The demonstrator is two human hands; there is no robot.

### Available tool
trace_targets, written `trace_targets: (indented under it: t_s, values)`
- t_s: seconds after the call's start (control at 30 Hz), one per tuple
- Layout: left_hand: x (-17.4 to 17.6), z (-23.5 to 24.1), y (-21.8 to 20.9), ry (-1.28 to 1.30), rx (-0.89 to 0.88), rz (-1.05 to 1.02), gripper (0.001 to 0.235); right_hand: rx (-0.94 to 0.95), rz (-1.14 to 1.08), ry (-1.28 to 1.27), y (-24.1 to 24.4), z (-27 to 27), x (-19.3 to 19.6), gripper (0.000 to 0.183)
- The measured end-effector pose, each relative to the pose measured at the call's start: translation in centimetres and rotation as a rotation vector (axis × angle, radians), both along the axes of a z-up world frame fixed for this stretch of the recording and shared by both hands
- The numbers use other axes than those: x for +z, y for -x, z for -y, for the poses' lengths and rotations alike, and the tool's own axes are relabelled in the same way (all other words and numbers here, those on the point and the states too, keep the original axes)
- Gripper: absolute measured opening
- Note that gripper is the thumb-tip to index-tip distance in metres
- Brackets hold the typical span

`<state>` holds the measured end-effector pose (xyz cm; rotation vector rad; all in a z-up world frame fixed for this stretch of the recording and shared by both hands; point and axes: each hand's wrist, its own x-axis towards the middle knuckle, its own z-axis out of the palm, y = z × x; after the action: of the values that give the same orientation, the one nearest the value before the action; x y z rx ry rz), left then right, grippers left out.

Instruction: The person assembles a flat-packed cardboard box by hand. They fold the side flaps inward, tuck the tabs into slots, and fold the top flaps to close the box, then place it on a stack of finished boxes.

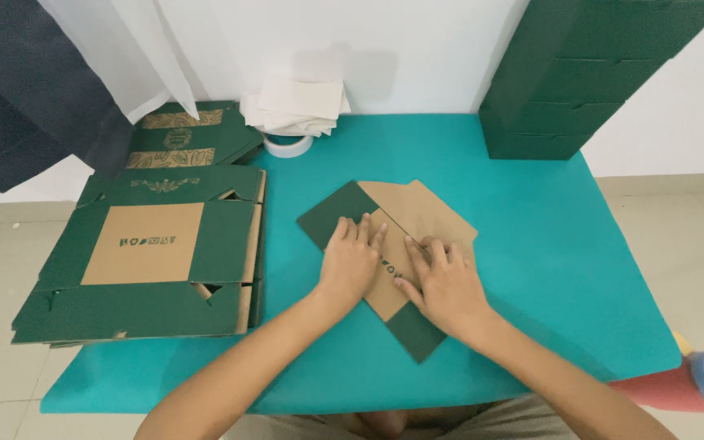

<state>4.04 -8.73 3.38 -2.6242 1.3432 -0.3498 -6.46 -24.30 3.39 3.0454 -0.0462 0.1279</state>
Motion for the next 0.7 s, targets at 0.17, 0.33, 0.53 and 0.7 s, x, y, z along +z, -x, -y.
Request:
trace_targets:
  t_s: [0.17, 0.33, 0.53, 0.7]
  values:
    - [-0.9, 0.3, -1.6, 0.134, -0.011, -0.054, 0.041, -0.074, -0.027, -0.183, 1.1, -3.3, 1.1, 0.071]
    - [-2.5, -0.2, -1.4, 0.221, -0.004, -0.125, 0.047, -0.114, -0.103, -0.405, 1.8, -5.6, -0.5, 0.078]
    - [-2.9, -1.2, -0.6, 0.423, -0.066, -0.11, 0.065, 0.033, 0.278, -0.353, 2.4, -4.1, -1.8, 0.073]
    - [-0.9, -1.2, 0.0, 0.346, -0.003, -0.289, 0.068, -0.151, 0.05, -0.216, 1.6, 3.1, 3.6, 0.032]
